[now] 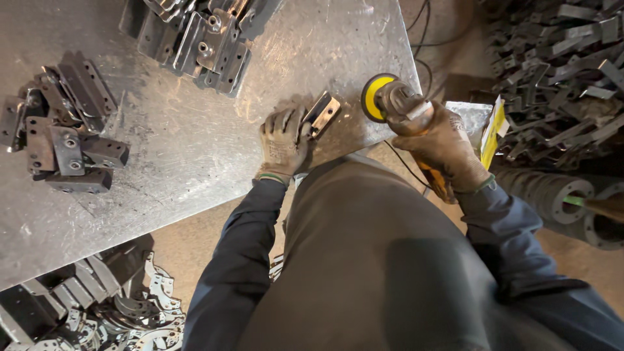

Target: The person holds small metal bracket castings against a spinning angle grinder disc on a steel workbench, grinding their edges and surfaces, producing sparks, and rotating or repositioning each bracket to grind different sides before setting it down and picking up the next one.

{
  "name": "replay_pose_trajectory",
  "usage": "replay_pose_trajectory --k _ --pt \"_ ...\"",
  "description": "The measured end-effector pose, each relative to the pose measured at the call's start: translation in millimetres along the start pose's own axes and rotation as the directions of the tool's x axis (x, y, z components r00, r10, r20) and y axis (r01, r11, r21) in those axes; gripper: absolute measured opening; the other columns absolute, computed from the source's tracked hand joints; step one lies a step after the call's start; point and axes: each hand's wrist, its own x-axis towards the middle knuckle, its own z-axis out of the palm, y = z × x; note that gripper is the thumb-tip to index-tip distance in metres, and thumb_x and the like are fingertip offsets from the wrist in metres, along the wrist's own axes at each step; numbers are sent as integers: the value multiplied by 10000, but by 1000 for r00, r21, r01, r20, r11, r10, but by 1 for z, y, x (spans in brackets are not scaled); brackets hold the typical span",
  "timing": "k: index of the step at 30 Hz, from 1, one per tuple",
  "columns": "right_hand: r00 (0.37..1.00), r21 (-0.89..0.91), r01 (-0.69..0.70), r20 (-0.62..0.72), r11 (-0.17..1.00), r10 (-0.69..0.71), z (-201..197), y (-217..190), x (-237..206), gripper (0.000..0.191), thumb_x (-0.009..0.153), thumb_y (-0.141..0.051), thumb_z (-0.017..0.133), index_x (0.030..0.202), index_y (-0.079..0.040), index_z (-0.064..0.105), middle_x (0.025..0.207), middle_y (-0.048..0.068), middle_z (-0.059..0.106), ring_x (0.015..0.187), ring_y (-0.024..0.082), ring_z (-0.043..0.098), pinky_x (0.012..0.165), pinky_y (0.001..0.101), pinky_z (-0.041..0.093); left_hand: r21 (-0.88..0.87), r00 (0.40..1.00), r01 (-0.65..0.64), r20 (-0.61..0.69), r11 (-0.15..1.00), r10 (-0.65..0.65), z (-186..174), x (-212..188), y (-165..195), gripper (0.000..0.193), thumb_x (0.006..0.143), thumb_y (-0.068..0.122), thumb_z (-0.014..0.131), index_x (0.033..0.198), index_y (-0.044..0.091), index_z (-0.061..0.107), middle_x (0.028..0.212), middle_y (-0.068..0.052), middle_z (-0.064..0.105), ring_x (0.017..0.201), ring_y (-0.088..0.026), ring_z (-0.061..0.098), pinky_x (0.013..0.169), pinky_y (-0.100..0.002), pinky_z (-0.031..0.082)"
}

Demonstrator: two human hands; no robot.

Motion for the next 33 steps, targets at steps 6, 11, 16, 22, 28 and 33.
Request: replay_pose_trajectory --k 6,11,16,22,28,33 --pt "999 -6 40 -16 999 -40 -31 11 -12 712 697 -109 879 1333 -12 576 1208 80 697 1092 156 658 965 315 541 -38 998 22 -54 999 -24 14 -2 21 270 959 265 685 1163 90 714 1154 -131 661 1116 -375 592 944 -519 463" --pt "999 -90 -18 -40 996 14 -55 28 -8 755 675 -127 899 1328 -6 540 1195 87 687 1082 178 670 969 326 547 -100 983 161 -68 982 -168 35 8 40 180 957 264 706 984 89 736 927 -143 704 910 -381 655 819 -500 505" --pt "999 59 48 -8 997 -48 -65 40 -17 727 694 -120 884 1340 -9 569 1233 84 689 1123 175 664 999 327 548 -215 973 225 2 950 -230 29 20 52 152 965 249 703 973 106 754 938 -126 744 869 -351 705 774 -457 543" --pt "994 -18 50 -94 999 -51 -84 51 -30 709 680 -107 900 1311 -18 589 1197 65 693 1077 156 658 941 316 550 -354 951 302 42 885 -308 26 19 77 175 940 225 716 1046 86 731 964 -108 750 861 -275 745 775 -383 575" --pt "993 32 29 -114 999 -25 -108 56 -34 606 690 -114 888 1240 -20 651 1109 48 732 991 142 691 872 311 572 -359 962 266 43 894 -269 31 26 96 213 950 240 736 1085 76 720 988 -109 744 864 -250 743 778 -363 574" --pt "986 14 31 -166 999 -28 -120 54 -35 597 689 -119 897 1227 -21 656 1095 46 733 974 129 686 854 313 576 -379 915 400 108 834 -390 20 45 118 231 960 282 725 1061 75 711 932 -101 759 813 -241 738 748 -358 563"
